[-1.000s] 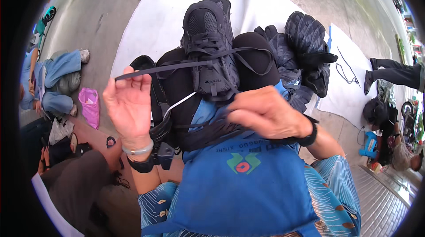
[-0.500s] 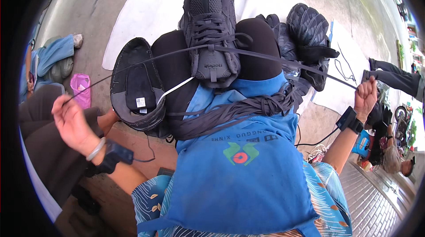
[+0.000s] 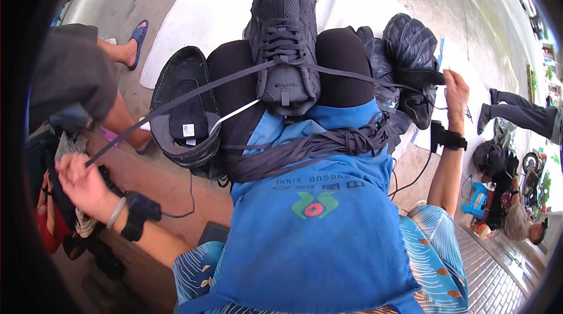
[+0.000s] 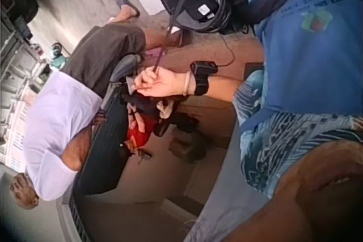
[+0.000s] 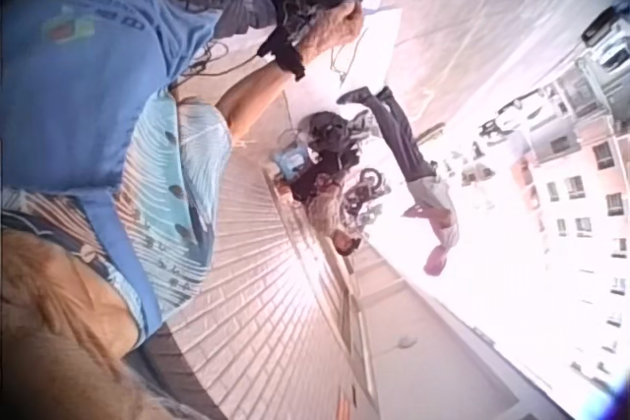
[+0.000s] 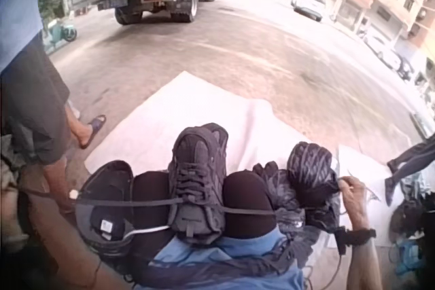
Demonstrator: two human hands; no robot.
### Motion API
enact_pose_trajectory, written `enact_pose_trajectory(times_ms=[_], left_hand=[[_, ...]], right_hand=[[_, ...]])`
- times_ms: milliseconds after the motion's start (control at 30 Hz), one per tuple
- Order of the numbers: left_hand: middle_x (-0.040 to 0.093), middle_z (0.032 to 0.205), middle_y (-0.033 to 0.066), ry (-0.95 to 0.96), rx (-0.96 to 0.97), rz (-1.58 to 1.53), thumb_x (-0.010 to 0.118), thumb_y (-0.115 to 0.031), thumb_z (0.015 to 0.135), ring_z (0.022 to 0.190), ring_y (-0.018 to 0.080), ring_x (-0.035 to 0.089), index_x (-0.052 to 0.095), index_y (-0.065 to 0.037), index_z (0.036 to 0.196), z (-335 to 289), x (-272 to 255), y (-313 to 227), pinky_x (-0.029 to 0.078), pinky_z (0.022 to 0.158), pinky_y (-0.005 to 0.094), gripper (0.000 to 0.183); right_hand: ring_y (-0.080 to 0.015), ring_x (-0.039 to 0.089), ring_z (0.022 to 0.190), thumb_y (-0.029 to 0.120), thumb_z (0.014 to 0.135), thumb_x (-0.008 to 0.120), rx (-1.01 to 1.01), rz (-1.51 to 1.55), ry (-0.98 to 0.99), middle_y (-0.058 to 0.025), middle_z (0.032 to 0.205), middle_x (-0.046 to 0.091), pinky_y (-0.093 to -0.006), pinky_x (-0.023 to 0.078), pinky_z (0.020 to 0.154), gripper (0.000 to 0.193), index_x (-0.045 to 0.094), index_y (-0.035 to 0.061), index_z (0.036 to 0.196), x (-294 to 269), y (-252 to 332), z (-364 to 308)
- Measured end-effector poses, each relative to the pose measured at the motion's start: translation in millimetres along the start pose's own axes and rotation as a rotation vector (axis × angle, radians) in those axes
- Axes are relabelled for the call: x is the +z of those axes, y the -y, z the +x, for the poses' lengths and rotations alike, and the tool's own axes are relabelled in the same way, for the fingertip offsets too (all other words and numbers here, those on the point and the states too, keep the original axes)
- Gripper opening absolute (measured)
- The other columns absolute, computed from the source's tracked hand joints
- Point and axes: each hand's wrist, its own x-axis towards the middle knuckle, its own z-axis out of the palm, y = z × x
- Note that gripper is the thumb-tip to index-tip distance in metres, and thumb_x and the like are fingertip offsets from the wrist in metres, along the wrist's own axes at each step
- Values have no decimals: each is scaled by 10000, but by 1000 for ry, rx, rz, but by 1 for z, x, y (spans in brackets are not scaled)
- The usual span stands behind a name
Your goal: Lacing a black athletic shoe while holding it in the lap.
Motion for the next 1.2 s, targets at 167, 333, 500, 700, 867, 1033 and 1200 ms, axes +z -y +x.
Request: enact_pose_trajectory(times_ms=[167, 333, 500, 700, 867, 1033, 1200], left_hand=[[460, 754, -46, -114, -270, 629, 555, -186, 979, 518, 40, 337, 583, -12, 1070, -18, 75, 162, 245, 401, 206, 199], [640, 850, -8, 360, -126, 1323, 657, -63, 897, 612, 40, 478, 664, -30, 1006, -31, 121, 255, 406, 564, 203, 115], [661, 903, 90, 448, -102, 1434, 674, -48, 855, 718, 172, 614, 634, -9, 980, -29, 125, 287, 499, 665, 303, 137], [655, 868, 113, 534, -150, 1479, 702, -111, 855, 759, 215, 642, 614, -4, 933, -26, 126, 294, 512, 695, 324, 159], [634, 751, 78, 478, -313, 1397, 695, -144, 877, 687, 165, 599, 620, -1, 898, -26, 127, 294, 497, 662, 300, 163], [511, 739, -75, 568, -605, 1226, 683, -179, 907, 687, 26, 433, 599, -36, 838, -8, 118, 277, 388, 621, 203, 179], [526, 768, -64, 596, -538, 1353, 659, -237, 931, 682, 32, 420, 610, -23, 866, -1, 115, 279, 379, 617, 210, 229]], right_hand=[[-104, 554, 671, 51, 843, 691, -457, 332, 256, -36, 766, 572, -239, 444, 569, 94, 711, 22, 930, 44, 178, -47], [-232, 609, 708, 85, 783, 736, -717, 346, 348, -83, 867, 585, -335, 504, 599, 225, 691, 80, 1003, 84, 251, -77], [-273, 623, 730, 127, 807, 713, -757, 247, 386, -82, 908, 555, -369, 531, 621, 223, 664, 87, 1021, 103, 262, -80], [-294, 622, 755, 144, 829, 697, -769, 246, 375, -97, 901, 545, -390, 524, 630, 192, 650, 82, 1005, 111, 261, -75], [-373, 616, 780, 234, 897, 614, -552, 390, 631, -202, 812, 601, -439, 494, 683, 249, 656, -11, 903, 109, 259, -53], [-387, 616, 710, 250, 914, 587, -334, 447, 766, -261, 777, 615, -426, 474, 665, 315, 644, -59, 895, 115, 258, -44], [-337, 621, 695, 266, 907, 609, -320, 448, 719, -242, 778, 620, -400, 478, 659, 329, 652, -59, 922, 113, 259, -47]])
